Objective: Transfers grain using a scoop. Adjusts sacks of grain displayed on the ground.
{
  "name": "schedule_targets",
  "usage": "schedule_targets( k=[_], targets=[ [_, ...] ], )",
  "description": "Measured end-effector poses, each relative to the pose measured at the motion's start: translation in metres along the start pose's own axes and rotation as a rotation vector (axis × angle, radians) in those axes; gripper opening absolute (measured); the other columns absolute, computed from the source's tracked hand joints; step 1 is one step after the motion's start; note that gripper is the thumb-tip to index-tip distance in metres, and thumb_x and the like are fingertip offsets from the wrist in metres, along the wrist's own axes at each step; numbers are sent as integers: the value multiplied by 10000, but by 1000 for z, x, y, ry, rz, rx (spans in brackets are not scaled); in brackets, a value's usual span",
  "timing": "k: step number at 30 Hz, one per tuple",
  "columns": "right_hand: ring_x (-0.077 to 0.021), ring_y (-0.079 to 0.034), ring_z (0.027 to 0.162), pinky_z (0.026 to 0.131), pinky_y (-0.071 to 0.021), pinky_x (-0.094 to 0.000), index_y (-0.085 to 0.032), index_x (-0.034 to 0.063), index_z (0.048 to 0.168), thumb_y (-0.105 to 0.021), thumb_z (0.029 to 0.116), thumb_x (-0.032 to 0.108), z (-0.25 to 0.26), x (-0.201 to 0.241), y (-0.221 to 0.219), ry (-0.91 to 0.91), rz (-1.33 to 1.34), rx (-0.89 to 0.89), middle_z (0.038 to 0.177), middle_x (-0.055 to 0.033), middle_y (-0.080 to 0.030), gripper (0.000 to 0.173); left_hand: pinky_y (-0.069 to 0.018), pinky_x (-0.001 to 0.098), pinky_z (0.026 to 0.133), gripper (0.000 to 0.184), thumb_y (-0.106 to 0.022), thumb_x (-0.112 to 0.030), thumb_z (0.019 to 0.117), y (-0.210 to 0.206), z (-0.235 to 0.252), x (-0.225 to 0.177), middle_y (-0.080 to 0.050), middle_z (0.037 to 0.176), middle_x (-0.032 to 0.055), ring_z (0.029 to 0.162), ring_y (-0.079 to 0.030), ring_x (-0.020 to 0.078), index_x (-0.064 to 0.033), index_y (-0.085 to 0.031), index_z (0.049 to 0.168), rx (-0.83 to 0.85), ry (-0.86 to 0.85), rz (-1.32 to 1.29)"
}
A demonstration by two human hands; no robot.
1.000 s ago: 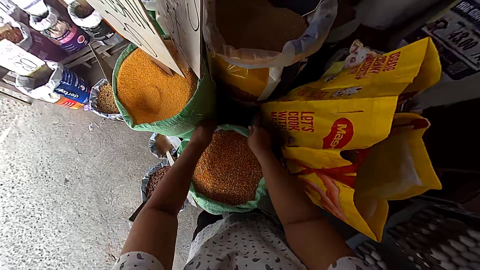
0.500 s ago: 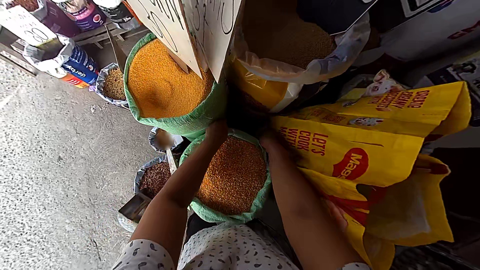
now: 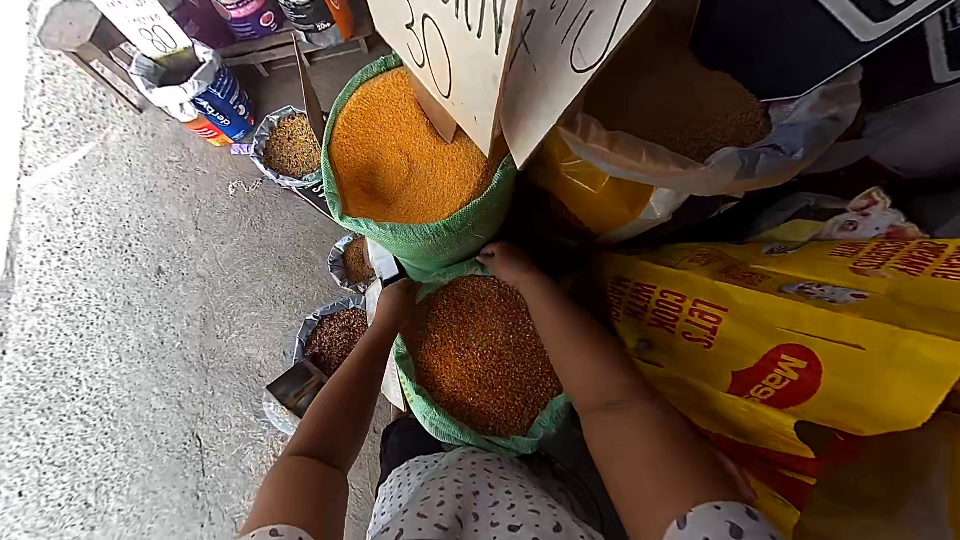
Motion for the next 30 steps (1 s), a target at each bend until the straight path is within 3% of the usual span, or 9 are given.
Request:
schedule_targets(
  k=[6, 9, 12, 16, 18, 21, 23, 25, 30],
  targets=[
    [-425, -528, 1341, 1136, -360, -624, -668, -54, 1269, -588, 1058, 320, 28, -14, -15, -126, 69, 77, 1359, -288, -607, 437, -516, 523, 912, 366, -512, -303, 1090, -13, 47, 48, -665, 1146, 213, 1025, -645, 303, -6, -647, 1257, 116, 203, -459],
    [-410, -556, 1314, 1117, -385, -633, -704, -16, 1227, -658, 1011, 370, 28, -14, -14, -151, -41, 76, 1328, -256, -639, 446, -495, 604, 961, 337, -519, -253, 1076, 1, 41, 35, -685, 1139, 251, 1091, -659, 386, 26, -675, 1182, 5, 103, -182],
    [-418, -600, 1242, 1060, -433, -654, -715, -7, 1174, -734, 949, 394, 3, -8, 10, -176, -28, -106, 1254, -250, -668, 460, -524, 622, 950, 342, -460, -261, 1096, 18, 11, 18, -673, 1178, 238, 1122, -665, 414, 1, -651, 1203, -172, -22, 100],
    [-379, -609, 1180, 1013, -491, -572, -711, 0, 1157, -713, 969, 247, -76, 9, 35, 6, 213, -489, 1241, -233, -640, 310, -518, 603, 942, 477, -409, -394, 1111, 27, -40, 23, -655, 1165, 244, 1099, -653, 405, 7, -664, 1158, -172, -38, 73],
    [-290, -649, 1038, 916, -540, -488, -670, -2, 1176, -650, 1021, 220, -135, 8, 11, 21, 460, -462, 1162, -187, -658, 271, -517, 608, 946, 506, -479, -445, 1080, 17, -60, 32, -661, 1160, 251, 1094, -656, 408, 17, -664, 1174, -77, 1, 73],
    [-74, -592, 673, 647, -519, -237, -643, 28, 1000, -524, 1073, 171, -207, -8, -76, -73, 914, -150, 813, -13, -647, 200, -524, 605, 937, 496, -594, -412, 1038, 1, -75, 47, -690, 1091, 249, 1039, -679, 408, 38, -624, 1245, 4, 33, 57],
    [-59, -584, 630, 617, -500, -223, -666, 32, 919, -456, 1098, 227, -250, -21, -138, -198, 967, 85, 753, 13, -654, 338, -515, 601, 916, 419, -566, -346, 1058, -6, -76, 56, -687, 1032, 252, 999, -674, 408, 47, -640, 1184, 26, 35, 21],
    [-80, -595, 693, 665, -505, -249, -672, 12, 988, -445, 1113, 302, -284, -40, -185, -390, 946, 165, 826, -17, -659, 389, -517, 565, 910, 376, -516, -286, 1080, -15, -71, 68, -681, 1042, 255, 977, -673, 379, 53, -648, 1176, 50, 68, -101],
    [-125, -591, 720, 671, -531, -265, -554, 29, 1094, -490, 1083, 419, -323, -71, -244, -890, 1503, -302, 893, -62, -565, 396, -566, 358, 710, 290, -491, -194, 1096, -48, -77, 104, -628, 995, 149, 764, -628, 192, 13, -541, 1293, 81, 321, -955]
  ],
)
Point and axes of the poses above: each hand's wrist, its own z-axis towards the middle knuckle, its own y-axis out of the back of the hand, x = y × z, the point moved 10 cm from there along z, towards the middle knuckle
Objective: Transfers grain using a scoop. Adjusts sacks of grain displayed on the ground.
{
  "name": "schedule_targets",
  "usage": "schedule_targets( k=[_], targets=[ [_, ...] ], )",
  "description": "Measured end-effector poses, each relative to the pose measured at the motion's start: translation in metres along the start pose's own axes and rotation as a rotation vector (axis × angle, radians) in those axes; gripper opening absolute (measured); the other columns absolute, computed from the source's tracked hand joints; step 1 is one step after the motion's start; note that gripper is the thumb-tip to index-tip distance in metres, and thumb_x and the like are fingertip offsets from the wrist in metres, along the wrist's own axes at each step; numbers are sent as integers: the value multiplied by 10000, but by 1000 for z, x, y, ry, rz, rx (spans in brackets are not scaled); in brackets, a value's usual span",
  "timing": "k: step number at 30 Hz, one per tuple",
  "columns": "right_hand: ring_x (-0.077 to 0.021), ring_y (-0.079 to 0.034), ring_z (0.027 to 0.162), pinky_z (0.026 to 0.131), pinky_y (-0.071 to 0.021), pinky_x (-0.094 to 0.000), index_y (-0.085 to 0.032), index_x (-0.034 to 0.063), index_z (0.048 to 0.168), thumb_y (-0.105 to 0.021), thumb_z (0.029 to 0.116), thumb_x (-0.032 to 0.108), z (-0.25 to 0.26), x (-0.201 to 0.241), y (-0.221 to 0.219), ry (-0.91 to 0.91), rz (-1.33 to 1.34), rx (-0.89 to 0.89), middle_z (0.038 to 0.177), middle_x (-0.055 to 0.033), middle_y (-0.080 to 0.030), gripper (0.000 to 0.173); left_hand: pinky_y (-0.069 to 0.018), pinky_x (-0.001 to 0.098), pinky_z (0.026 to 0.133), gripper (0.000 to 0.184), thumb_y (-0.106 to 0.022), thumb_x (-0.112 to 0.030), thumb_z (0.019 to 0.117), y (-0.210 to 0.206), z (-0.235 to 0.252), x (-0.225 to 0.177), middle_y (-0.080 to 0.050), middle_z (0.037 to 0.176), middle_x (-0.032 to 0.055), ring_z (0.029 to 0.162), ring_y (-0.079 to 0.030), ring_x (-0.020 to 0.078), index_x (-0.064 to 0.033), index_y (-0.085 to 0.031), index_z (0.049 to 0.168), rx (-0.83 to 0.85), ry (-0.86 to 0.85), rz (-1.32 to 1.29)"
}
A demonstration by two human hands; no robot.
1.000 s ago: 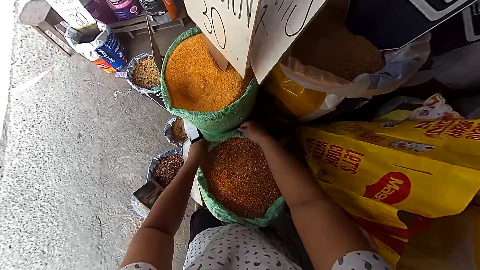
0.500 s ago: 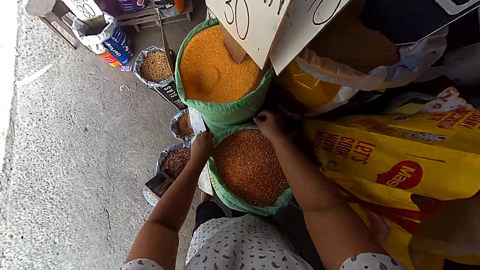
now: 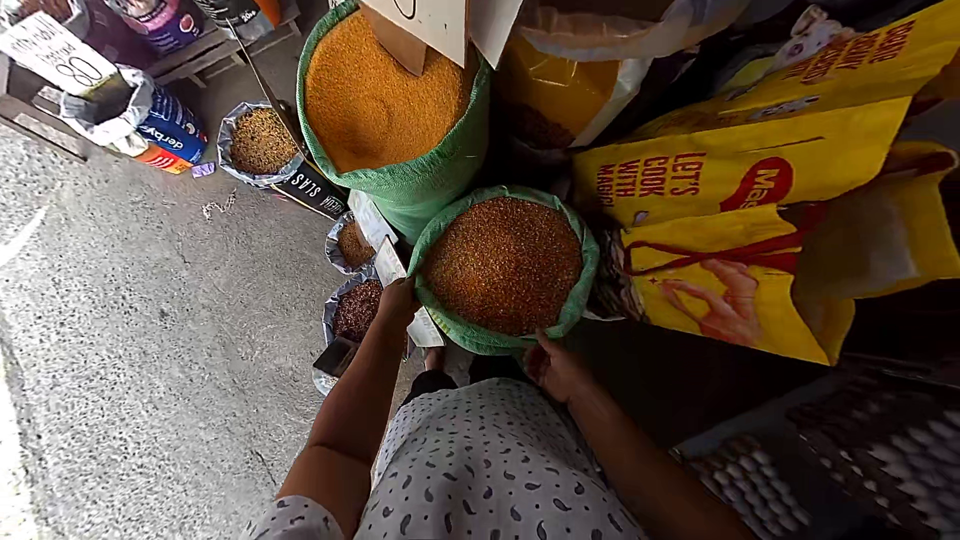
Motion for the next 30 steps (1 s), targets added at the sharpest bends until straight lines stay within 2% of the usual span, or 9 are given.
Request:
schedule_targets(
  k=[2, 4, 7, 10, 13, 18, 25, 28, 30],
  targets=[
    [-154, -595, 850, 728, -537, -255, -466, -4, 1371, -589, 1052, 346, 3, -4, 0, 20, 240, -112, 1101, -122, -519, 489, -570, 396, 754, 272, -458, -182, 1101, 1, -1, 11, -627, 1036, 147, 838, -641, 215, -13, -519, 1305, 2, 41, -213],
    [-192, -604, 997, 800, -539, -262, -402, 15, 1467, -610, 1046, 221, 9, -9, -7, 19, 382, -131, 1293, -174, -510, 513, -568, 433, 817, 288, -446, -190, 1101, 1, -1, 16, -640, 1097, 158, 923, -653, 238, -11, -524, 1313, -9, 16, -272],
    [-176, -604, 876, 728, -543, -263, -460, 11, 1354, -555, 1036, 77, 16, -24, -15, -2, 483, -134, 1107, -144, -543, 339, -552, 439, 845, 334, -459, -229, 1095, 2, -9, 10, -620, 1168, 184, 988, -633, 259, 1, -547, 1321, -80, -82, -27],
    [-184, -603, 890, 752, -550, -265, -441, 1, 1349, -514, 1029, 31, 13, -34, -12, -16, 581, -114, 1114, -154, -527, 330, -561, 503, 895, 508, -596, -365, 1047, -3, -15, -2, -623, 1231, 250, 1052, -659, 329, 22, -510, 1365, -42, -203, 310],
    [-179, -607, 874, 752, -556, -258, -438, 5, 1313, -465, 1024, 2, 14, -39, -11, -28, 653, -69, 1087, -150, -525, 291, -577, 514, 869, 618, -768, -251, 911, -7, -15, 7, -637, 1191, 261, 1002, -679, 345, 49, -482, 1370, 39, -185, 527],
    [-222, -625, 913, 807, -567, -341, -452, 24, 1272, -408, 1018, 1, 31, -49, -14, 9, 710, 39, 1080, -160, -559, 258, -548, 319, 654, 259, -622, -132, 979, -12, -30, 28, -646, 907, 138, 692, -617, 170, 30, -588, 1179, 129, -28, 426],
    [-159, -642, 811, 717, -570, -309, -466, 70, 1239, -393, 984, -135, 64, -67, -12, 231, 566, 235, 1004, -86, -610, 336, -554, 405, 661, 196, -440, -67, 985, 2, -23, 69, -619, 939, 149, 745, -627, 233, -35, -520, 1162, 114, 128, -45],
    [-152, -584, 729, 645, -522, -297, -484, 51, 1270, -449, 978, -120, 70, -66, -11, 202, 415, 111, 975, -96, -580, 340, -568, 373, 624, 188, -439, -98, 1036, 9, -15, 66, -630, 886, 155, 687, -638, 225, 7, -548, 1149, 70, 95, 249],
    [-155, -544, 724, 630, -483, -298, -502, 41, 1309, -438, 1002, -67, 62, -66, -6, 160, 357, -48, 977, -108, -557, 332, -579, 421, 740, 271, -535, -98, 1004, 10, -15, 38, -664, 1027, 195, 841, -675, 261, 15, -584, 1245, -22, -68, 671]
  ],
)
Point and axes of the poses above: each hand's wrist, its own z-axis towards the middle knuckle, its own y-axis out of the back of the hand, x = y × z, the point moved 10 cm from there along z, towards the middle knuckle
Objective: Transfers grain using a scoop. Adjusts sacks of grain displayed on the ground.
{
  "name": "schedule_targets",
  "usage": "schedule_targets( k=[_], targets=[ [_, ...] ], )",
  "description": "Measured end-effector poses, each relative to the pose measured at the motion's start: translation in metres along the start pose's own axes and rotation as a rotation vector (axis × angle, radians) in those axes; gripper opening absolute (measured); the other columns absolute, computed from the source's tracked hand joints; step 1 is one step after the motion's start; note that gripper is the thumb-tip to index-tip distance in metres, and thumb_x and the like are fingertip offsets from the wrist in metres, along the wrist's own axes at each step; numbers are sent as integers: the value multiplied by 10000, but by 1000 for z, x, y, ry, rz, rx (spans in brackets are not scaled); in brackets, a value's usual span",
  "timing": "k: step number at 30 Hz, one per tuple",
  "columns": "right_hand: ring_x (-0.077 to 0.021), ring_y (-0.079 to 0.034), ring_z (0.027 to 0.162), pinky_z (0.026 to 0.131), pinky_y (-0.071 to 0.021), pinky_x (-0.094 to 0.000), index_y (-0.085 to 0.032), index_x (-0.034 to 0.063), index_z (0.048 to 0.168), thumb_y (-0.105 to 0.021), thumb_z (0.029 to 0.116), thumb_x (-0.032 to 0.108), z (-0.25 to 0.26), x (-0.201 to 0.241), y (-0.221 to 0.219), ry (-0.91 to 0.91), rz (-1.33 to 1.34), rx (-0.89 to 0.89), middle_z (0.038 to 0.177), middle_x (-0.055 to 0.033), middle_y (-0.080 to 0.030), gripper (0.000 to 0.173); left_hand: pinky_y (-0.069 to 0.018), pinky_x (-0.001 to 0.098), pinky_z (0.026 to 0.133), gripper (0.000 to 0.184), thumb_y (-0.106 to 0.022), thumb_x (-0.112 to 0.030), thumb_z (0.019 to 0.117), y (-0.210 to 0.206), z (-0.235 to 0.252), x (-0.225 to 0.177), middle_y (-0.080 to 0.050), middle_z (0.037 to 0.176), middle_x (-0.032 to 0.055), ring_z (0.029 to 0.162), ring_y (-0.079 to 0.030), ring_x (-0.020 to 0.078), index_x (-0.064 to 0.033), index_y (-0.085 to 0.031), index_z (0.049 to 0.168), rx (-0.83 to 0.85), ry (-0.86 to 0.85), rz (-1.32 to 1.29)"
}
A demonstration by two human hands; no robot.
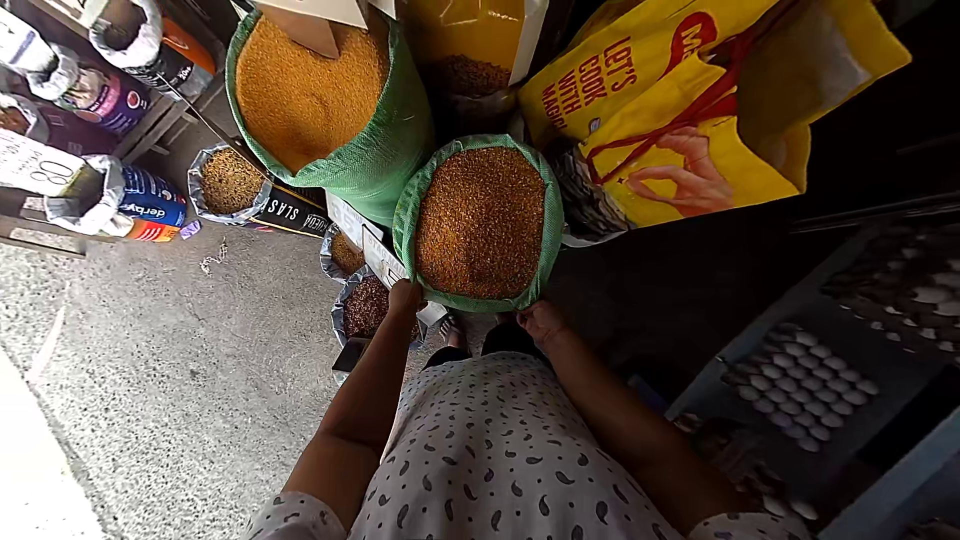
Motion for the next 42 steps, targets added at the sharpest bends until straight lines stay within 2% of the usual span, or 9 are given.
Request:
schedule_targets(
  k=[3, 6, 11, 15, 18, 22, 28, 34, 42],
  targets=[
    [-210, -604, 898, 768, -538, -370, -505, -12, 1340, -386, 1090, 71, -28, 29, 9, 161, -26, -231, 1109, -175, -579, 288, -486, 568, 995, 432, -607, -125, 946, 26, -16, -53, -574, 1323, 265, 1192, -589, 396, 30, -532, 1343, -198, -310, 222],
    [-307, -602, 1121, 957, -495, -507, -580, -22, 1298, -386, 1112, 203, -43, 65, 9, 372, -169, -326, 1221, -236, -609, 350, -500, 549, 998, 471, -644, -320, 1008, 29, -17, -82, -567, 1342, 276, 1162, -614, 391, 25, -592, 1326, -264, -436, 284],
    [-348, -636, 1052, 933, -497, -561, -653, 19, 1201, -507, 1085, 385, -24, 85, 3, 383, -348, -381, 1122, -221, -661, 410, -483, 613, 984, 385, -499, -326, 1087, 28, 8, -86, -713, 1138, 228, 1116, -669, 391, -19, -702, 1198, -246, -358, 330],
    [-306, -571, 1244, 1026, -485, -504, -535, 12, 1398, -392, 1127, 331, -6, 77, 10, 268, 108, -277, 1365, -220, -566, 442, -524, 509, 909, 441, -431, -335, 1116, 25, 44, -52, -626, 1212, 227, 1057, -620, 310, 34, -585, 1302, -64, -71, -386],
    [-251, -601, 1038, 845, -525, -454, -524, 81, 1326, -415, 1097, 357, 27, 64, 20, 119, 354, -168, 1184, -138, -595, 375, -556, 497, 816, 349, -453, -303, 1092, 15, 55, -40, -637, 1120, 170, 966, -641, 279, -21, -544, 1279, 31, 65, -788],
    [-245, -586, 1068, 887, -497, -408, -538, 29, 1348, -426, 1104, 294, 20, 81, 27, 86, 88, -218, 1235, -163, -592, 377, -505, 573, 935, 426, -446, -309, 1102, 42, 49, -67, -654, 1204, 263, 1105, -637, 378, 38, -630, 1266, -199, -129, -55],
    [-386, -584, 1247, 1050, -443, -600, -611, 23, 1334, -452, 1099, 403, 14, 168, 10, 542, -582, -368, 1315, -241, -624, 475, -434, 590, 1091, 429, -537, -376, 1066, 30, 19, -155, -657, 1287, 224, 1279, -575, 411, -24, -682, 1264, -281, -630, 526],
    [-436, -450, 1381, 1172, -302, -600, -616, 29, 1366, -509, 1075, 355, -20, 240, -68, 941, -837, -379, 1394, -237, -576, 450, -449, 648, 1032, 468, -414, -345, 1114, 29, 61, -163, -665, 1225, 284, 1200, -621, 439, 28, -665, 1244, -91, -408, 400],
    [-377, -417, 1446, 1127, -319, -677, -665, 131, 1374, -570, 1057, 306, -15, 249, -304, 1261, -1560, 388, 1472, -87, -587, 374, -501, 604, 932, 494, -467, -432, 1091, 37, 107, -143, -640, 1244, 267, 1113, -632, 395, -19, -639, 1300, 90, -165, 56]
  ],
)
Point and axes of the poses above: each hand's wrist, its own z-axis towards the middle knuckle, its own y-axis out of the back of the hand, x = y × z, the point moved 10 cm from there along z, towards the middle knuckle
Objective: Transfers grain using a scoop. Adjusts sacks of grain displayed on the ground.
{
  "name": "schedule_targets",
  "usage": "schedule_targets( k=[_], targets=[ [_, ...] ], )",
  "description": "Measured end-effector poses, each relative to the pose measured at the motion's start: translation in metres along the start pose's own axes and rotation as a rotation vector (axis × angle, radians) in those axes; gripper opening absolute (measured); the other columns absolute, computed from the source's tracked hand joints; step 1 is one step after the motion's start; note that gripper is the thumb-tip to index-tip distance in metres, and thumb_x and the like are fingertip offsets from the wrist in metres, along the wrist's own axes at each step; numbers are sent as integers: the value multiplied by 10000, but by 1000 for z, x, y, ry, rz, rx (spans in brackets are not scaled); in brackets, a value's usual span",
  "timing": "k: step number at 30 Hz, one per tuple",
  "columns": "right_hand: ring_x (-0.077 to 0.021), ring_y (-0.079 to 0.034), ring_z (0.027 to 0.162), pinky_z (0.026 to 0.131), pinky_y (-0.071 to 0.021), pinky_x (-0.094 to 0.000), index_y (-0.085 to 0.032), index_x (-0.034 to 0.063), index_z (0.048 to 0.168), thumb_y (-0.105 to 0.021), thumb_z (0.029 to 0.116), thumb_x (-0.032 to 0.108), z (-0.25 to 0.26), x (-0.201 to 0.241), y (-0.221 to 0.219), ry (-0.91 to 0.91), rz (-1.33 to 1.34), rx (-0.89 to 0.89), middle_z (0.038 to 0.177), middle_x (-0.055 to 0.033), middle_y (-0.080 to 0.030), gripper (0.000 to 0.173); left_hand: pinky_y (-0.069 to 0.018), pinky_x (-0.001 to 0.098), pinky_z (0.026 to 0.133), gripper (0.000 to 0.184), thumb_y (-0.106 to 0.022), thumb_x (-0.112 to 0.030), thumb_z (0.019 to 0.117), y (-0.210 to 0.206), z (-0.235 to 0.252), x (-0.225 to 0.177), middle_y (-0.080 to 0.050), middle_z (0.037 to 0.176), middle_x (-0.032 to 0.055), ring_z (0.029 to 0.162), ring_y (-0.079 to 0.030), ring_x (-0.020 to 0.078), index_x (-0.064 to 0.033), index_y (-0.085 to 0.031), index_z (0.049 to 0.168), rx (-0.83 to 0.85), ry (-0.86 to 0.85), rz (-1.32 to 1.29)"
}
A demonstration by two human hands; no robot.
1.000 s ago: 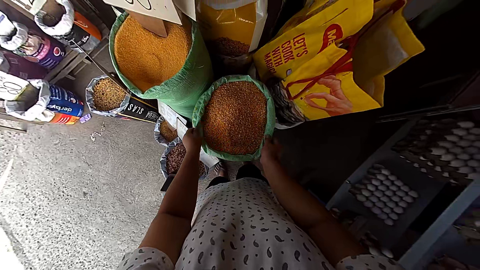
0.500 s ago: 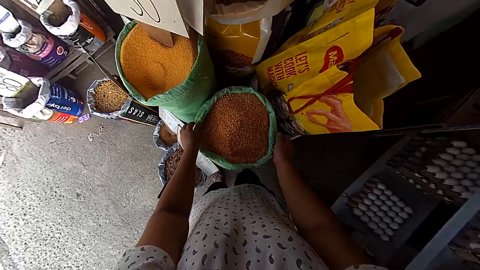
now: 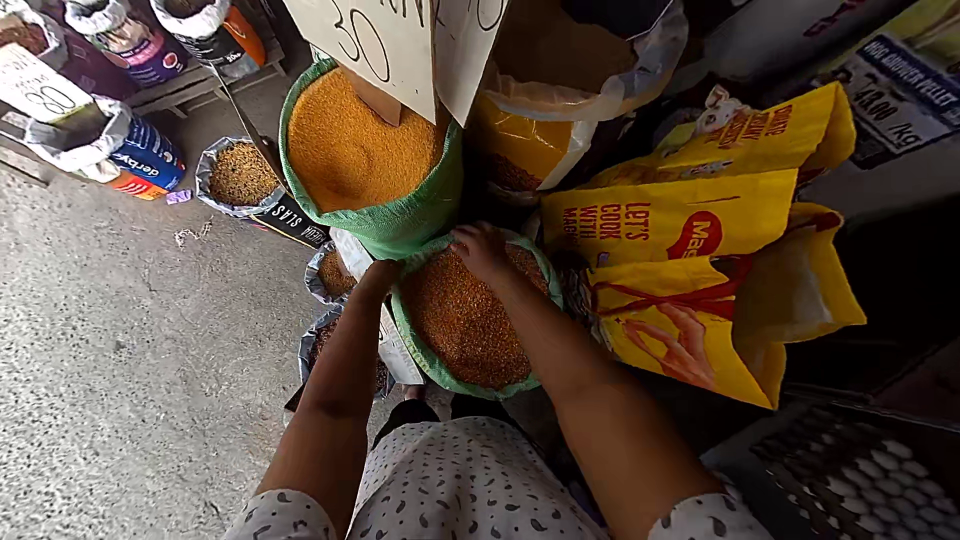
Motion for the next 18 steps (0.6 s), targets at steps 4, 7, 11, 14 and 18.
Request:
schedule_targets(
  k=[4, 7, 11, 14, 18],
  targets=[
    [-365, -467, 1403, 1122, -326, -682, -702, 168, 1321, -540, 1070, 340, 43, 12, -29, 12, -123, 231, 1401, -94, -635, 345, -508, 585, 940, 476, -471, -409, 1094, 0, 5, 7, -633, 1269, 255, 1135, -629, 377, -29, -610, 1344, 52, 41, -165],
    [-420, -496, 1363, 1117, -297, -712, -722, 91, 1252, -512, 1082, 335, 67, 4, -44, -114, -97, 403, 1343, -200, -647, 365, -498, 565, 974, 458, -492, -380, 1091, -2, 8, 5, -645, 1233, 243, 1132, -630, 349, 3, -619, 1306, 81, 23, -203],
    [-464, -474, 1386, 1137, -338, -675, -594, -49, 1370, -622, 1026, 313, 87, 2, -53, -190, -92, 468, 1419, -301, -558, 499, -451, 610, 1039, 450, -509, -376, 1085, 3, 20, 4, -649, 1262, 251, 1210, -608, 383, 12, -660, 1256, 34, -21, -92],
    [-440, -501, 1369, 1111, -379, -670, -582, -30, 1384, -753, 918, 375, 87, -3, -49, -276, -138, 410, 1404, -274, -580, 640, -490, 624, 975, 444, -474, -360, 1094, 19, 3, -2, -683, 1136, 257, 1113, -657, 407, 31, -668, 1169, -184, -73, 67],
    [-462, -572, 1271, 1032, -440, -691, -620, -55, 1304, -860, 792, 398, 82, -15, -43, -442, -97, 279, 1313, -288, -626, 725, -522, 556, 971, 468, -464, -414, 1090, 22, -64, -8, -654, 1162, 221, 1135, -641, 385, 5, -652, 1181, -411, -167, 308]
  ],
)
Point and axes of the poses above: each hand's wrist, its own z-axis towards the middle knuckle, its own y-axis out of the back of the hand, x = y × z, the point moved 10 cm from there along z, towards the middle knuckle
